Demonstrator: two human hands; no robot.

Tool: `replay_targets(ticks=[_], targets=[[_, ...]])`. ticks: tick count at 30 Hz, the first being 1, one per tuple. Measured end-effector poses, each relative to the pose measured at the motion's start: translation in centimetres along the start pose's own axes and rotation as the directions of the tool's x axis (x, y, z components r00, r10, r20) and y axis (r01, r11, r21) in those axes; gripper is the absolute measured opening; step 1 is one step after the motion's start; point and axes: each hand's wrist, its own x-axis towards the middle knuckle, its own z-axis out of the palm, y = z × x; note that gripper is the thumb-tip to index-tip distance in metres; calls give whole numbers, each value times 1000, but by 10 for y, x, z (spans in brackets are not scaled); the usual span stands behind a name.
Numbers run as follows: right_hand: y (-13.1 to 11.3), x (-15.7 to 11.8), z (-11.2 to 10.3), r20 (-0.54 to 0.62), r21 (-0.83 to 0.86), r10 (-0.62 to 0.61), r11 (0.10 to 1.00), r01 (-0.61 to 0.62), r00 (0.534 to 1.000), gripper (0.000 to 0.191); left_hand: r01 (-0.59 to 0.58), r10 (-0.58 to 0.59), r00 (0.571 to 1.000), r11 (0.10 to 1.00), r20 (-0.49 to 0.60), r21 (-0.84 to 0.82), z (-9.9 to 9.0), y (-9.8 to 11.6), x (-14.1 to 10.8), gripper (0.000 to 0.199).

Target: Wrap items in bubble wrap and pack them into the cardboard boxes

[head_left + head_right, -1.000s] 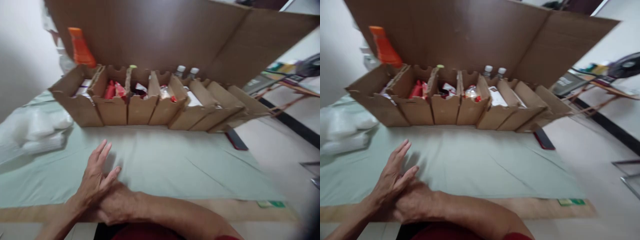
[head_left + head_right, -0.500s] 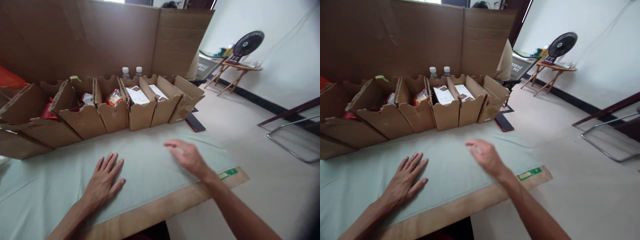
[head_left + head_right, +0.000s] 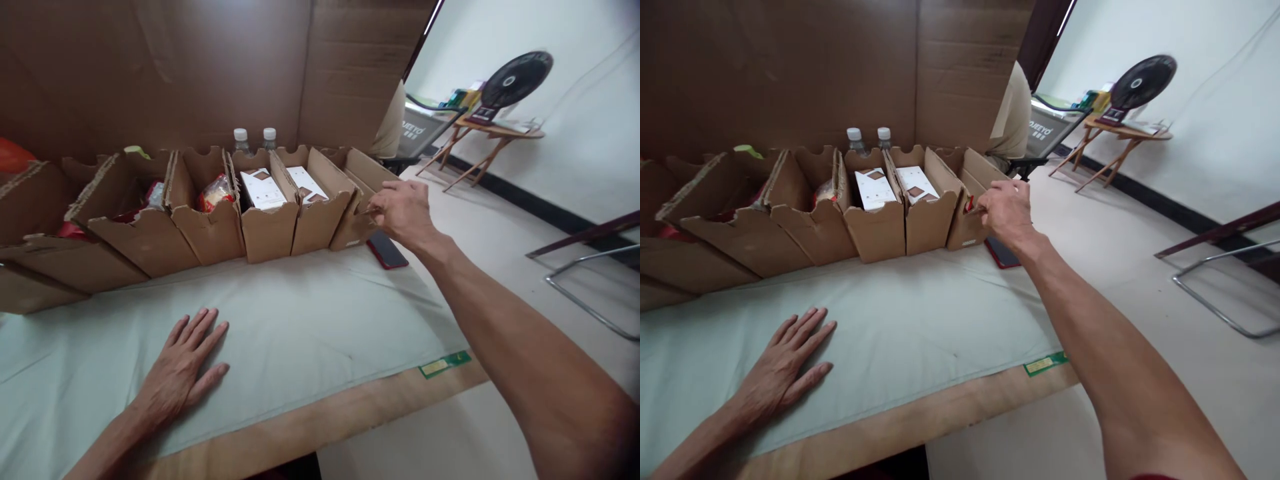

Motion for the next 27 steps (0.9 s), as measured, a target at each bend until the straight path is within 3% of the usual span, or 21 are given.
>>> replay_targets(ticks=[2,5,10,14,19,21,23,25,27], targets=[[1,-12,-5,-4,4,-47,999,47,999,19,2,-2,1000,1000,-6,-1,0,0,0,68],[-3,-36,-22,16,-12,-122,992,122,992,21,-2,2,1000,1000,-10,-2,1,-1,-1,68],[-28,-68,-63,222,81,-255,967,243,941,29,2,-2,1000,1000,-14,-13,2,0,-1,67],[-66,-76,-92,326,164,-274,959,232,905,30,-5,5,1000,1000,-10,26,2,0,-2,68],[-142,-60,-111,490,163,-204,977,140,847,20,2,-2,1000,1000,-24,7,2,1,-1,63],[-173,-51,-119,460,330,-221,942,66,860,17,20,-20,1000,1000,-20,-23,2,2,0,62],[-195,-44,-130,361,621,-268,784,-16,894,26,37,-38,999,998,-14,-55,3,1,0,63],[-202,-40,-141,207,832,-243,554,-40,948,28,51,-54,998,994,-30,-92,3,0,-1,61],[-190,-42,-146,12,888,-96,458,33,995,22,70,-81,994,988,-76,-140,3,-1,-3,57]])
